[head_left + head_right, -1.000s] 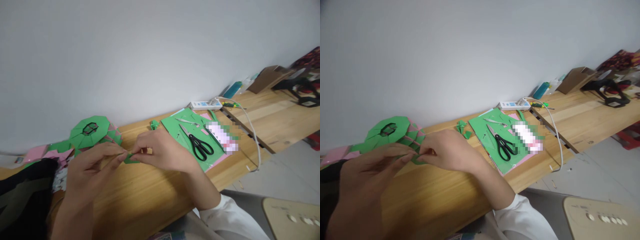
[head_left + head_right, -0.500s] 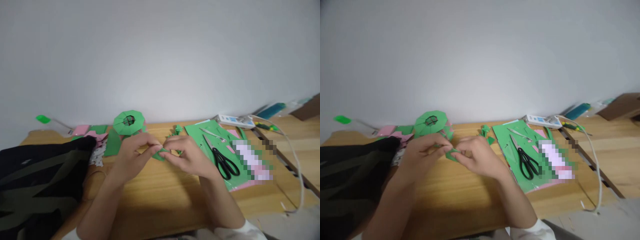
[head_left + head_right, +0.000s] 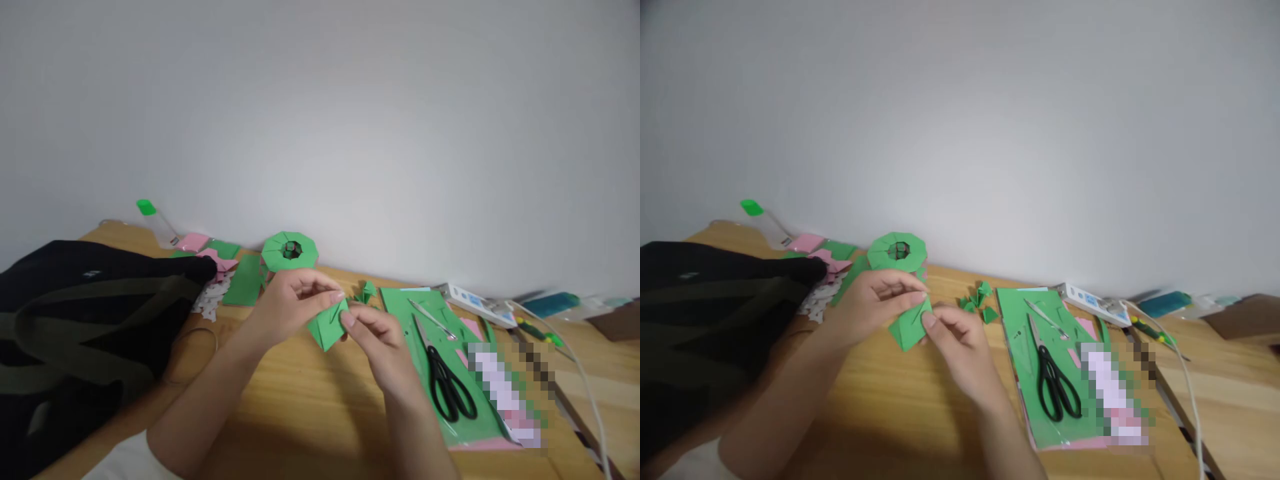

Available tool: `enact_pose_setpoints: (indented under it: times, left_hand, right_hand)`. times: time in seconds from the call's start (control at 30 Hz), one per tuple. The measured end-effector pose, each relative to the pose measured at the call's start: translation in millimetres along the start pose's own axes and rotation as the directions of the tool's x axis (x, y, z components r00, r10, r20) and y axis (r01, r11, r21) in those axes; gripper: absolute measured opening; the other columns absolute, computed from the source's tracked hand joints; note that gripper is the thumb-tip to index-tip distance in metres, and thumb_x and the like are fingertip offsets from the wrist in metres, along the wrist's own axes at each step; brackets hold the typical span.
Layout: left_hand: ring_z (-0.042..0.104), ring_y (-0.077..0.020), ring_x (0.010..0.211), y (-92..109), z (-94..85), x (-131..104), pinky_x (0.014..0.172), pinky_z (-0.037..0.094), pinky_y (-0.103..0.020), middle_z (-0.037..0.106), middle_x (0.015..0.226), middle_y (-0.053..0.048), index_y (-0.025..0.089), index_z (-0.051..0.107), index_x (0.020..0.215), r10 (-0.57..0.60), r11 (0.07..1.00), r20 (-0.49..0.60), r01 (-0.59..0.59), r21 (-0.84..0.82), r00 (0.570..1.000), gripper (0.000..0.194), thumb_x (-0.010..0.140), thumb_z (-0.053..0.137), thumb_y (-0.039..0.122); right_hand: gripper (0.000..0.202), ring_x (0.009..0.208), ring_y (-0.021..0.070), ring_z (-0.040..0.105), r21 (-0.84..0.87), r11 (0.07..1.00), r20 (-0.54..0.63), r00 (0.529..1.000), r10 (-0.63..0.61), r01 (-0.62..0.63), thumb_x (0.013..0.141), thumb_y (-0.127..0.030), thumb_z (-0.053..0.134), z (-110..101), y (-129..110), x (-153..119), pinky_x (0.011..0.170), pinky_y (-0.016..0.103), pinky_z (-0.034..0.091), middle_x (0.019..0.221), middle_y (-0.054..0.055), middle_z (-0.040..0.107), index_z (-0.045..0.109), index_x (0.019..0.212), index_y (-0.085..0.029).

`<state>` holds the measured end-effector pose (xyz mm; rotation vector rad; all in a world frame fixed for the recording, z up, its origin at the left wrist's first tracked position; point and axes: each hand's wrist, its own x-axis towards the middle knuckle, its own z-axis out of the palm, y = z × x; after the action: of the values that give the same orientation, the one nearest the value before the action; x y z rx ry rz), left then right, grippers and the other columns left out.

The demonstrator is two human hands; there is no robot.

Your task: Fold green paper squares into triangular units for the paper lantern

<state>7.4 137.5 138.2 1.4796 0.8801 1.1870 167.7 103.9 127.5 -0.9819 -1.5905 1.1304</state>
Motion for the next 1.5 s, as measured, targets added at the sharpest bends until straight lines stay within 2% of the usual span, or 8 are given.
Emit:
enact_pose_setpoints:
  times: [0.17,0.27,0.37,0.8,1.0,1.27,1.4,1.5]
  left_hand:
    - [0.069,-0.0165,0.084,0.1,8.3,-4.5,0.079,0.056,-0.029,0.074,0.092,-0.005,0.018,0.069,0.099,0.188,0.975,-0.220,-0.154,0.161,0.957,0.022,0.077,0.069,0.021]
    - [0.065,-0.0177,0.097,2.8,15.1,-9.2,0.089,0.052,-0.032,0.071,0.102,-0.008,0.017,0.072,0.094,0.373,0.894,-0.188,-0.298,0.334,0.909,0.017,0.080,0.063,0.013]
    - [0.065,-0.0176,0.098,5.1,20.6,-13.2,0.091,0.051,-0.032,0.071,0.101,-0.008,0.017,0.073,0.093,0.417,0.863,-0.125,-0.349,0.364,0.900,0.019,0.081,0.061,0.010]
    - [0.068,-0.0157,0.089,6.1,18.5,-11.9,0.086,0.051,-0.029,0.076,0.089,-0.001,0.020,0.073,0.086,0.189,0.973,-0.138,-0.166,0.161,0.972,0.011,0.079,0.065,0.017]
    - [0.070,-0.0165,0.082,9.1,16.3,-12.4,0.076,0.055,-0.027,0.076,0.082,-0.001,0.020,0.073,0.080,0.032,0.997,-0.045,-0.035,-0.070,0.998,0.012,0.082,0.061,0.021]
    - [0.066,-0.0142,0.076,2.7,17.7,-12.5,0.075,0.053,-0.026,0.072,0.075,0.000,0.022,0.074,0.073,-0.131,0.894,0.058,0.143,-0.426,0.990,0.012,0.080,0.065,0.026]
    - [0.059,-0.0099,0.068,7.5,18.6,-13.2,0.066,0.047,-0.020,0.066,0.069,0.002,0.018,0.071,0.067,-0.223,0.821,0.163,0.276,-0.499,0.961,0.011,0.072,0.075,0.028]
    - [0.058,-0.0078,0.071,6.8,18.1,-14.3,0.068,0.045,-0.018,0.066,0.072,0.003,0.018,0.072,0.070,-0.191,0.802,0.189,0.265,-0.536,0.963,0.012,0.074,0.075,0.029]
  right_hand:
    - [0.027,0.062,0.0129,0.053,-0.239,0.967,-0.185,0.973,-0.138,0.092,0.090,-0.027,0.054,1.1,-3.2,-4.2,0.060,0.025,0.042,0.064,-0.001,0.056,0.059,0.065,-0.019]
    - [0.023,0.064,0.0135,0.053,-0.426,0.888,-0.221,0.932,-0.288,0.173,0.089,-0.019,0.052,2.9,-4.8,-4.4,0.060,0.026,0.042,0.066,0.000,0.057,0.058,0.067,-0.019]
    - [0.020,0.065,0.0140,0.054,-0.524,0.822,-0.210,0.902,-0.376,0.221,0.089,-0.014,0.051,3.6,-6.2,-4.6,0.060,0.026,0.042,0.068,0.001,0.059,0.059,0.071,-0.020]
    - [0.016,0.073,0.0154,0.061,-0.532,0.793,-0.094,0.909,-0.405,0.298,0.087,-0.010,0.054,-3.8,-12.7,-7.8,0.067,0.028,0.046,0.078,0.003,0.066,0.064,0.081,-0.020]
    - [0.017,0.072,0.0131,0.058,-0.309,0.920,-0.104,0.953,-0.286,0.242,0.089,-0.013,0.055,-6.3,-13.8,-10.5,0.070,0.026,0.044,0.075,-0.001,0.064,0.063,0.076,-0.021]
    - [0.019,0.068,0.0115,0.053,0.095,0.991,-0.012,0.995,-0.096,0.097,0.090,-0.021,0.057,-11.9,-12.0,-16.2,0.068,0.025,0.042,0.070,-0.003,0.059,0.066,0.074,-0.023]
    - [0.019,0.067,0.0108,0.050,0.148,0.987,0.036,0.997,-0.070,0.064,0.090,-0.024,0.057,-12.6,-11.7,-18.5,0.066,0.025,0.040,0.068,-0.003,0.054,0.066,0.074,-0.022]
    - [0.019,0.066,0.0099,0.049,0.136,0.988,0.027,0.997,-0.075,0.070,0.090,-0.024,0.057,-12.1,-13.8,-18.9,0.065,0.024,0.040,0.068,-0.004,0.054,0.065,0.073,-0.022]
